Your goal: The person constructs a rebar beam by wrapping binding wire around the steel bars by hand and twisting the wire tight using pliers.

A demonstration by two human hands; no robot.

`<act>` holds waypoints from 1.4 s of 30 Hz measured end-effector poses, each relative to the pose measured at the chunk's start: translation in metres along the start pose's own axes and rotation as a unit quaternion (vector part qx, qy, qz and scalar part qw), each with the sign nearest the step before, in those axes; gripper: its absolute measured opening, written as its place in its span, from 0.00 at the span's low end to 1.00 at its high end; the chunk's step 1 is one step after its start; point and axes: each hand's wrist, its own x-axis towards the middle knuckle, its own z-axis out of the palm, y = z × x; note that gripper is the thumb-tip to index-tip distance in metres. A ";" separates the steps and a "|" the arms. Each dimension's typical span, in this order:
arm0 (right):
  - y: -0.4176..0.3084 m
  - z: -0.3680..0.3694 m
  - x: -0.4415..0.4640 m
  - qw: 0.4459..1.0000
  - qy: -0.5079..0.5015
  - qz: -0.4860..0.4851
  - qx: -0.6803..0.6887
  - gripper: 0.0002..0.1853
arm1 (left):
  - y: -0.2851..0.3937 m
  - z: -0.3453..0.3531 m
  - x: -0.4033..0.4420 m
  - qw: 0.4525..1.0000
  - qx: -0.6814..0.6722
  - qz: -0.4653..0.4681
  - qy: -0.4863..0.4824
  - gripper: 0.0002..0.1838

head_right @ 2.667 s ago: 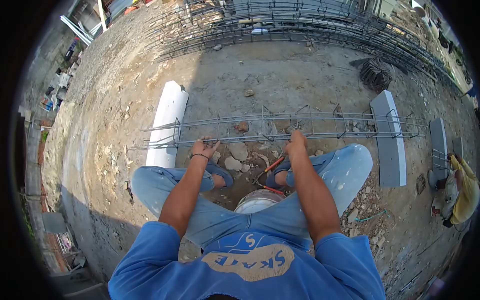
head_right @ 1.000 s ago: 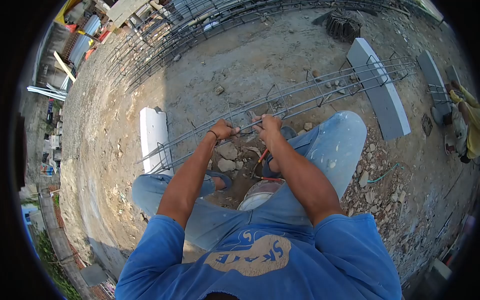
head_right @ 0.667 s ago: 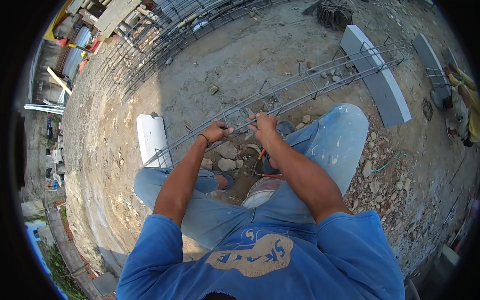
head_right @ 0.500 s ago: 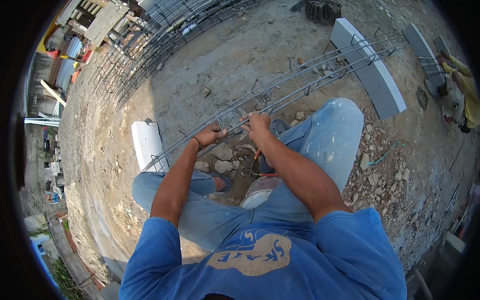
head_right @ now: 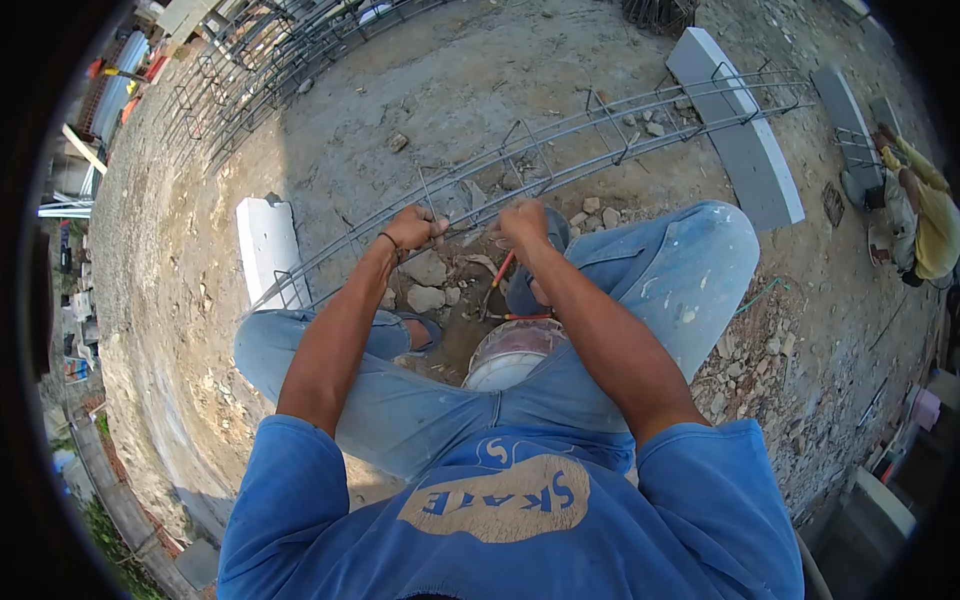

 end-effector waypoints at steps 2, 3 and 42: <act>0.018 -0.006 -0.002 0.988 -0.020 0.000 -0.155 0.07 | 0.008 -0.003 -0.005 1.000 0.024 0.013 0.014 0.19; 0.032 -0.010 0.002 0.987 -0.015 0.001 -0.159 0.07 | 0.011 -0.005 -0.010 1.000 0.018 0.009 0.010 0.19; -0.053 -0.040 -0.134 0.903 0.006 -0.357 -0.238 0.10 | -0.009 0.008 -0.011 0.985 -0.105 0.123 0.057 0.16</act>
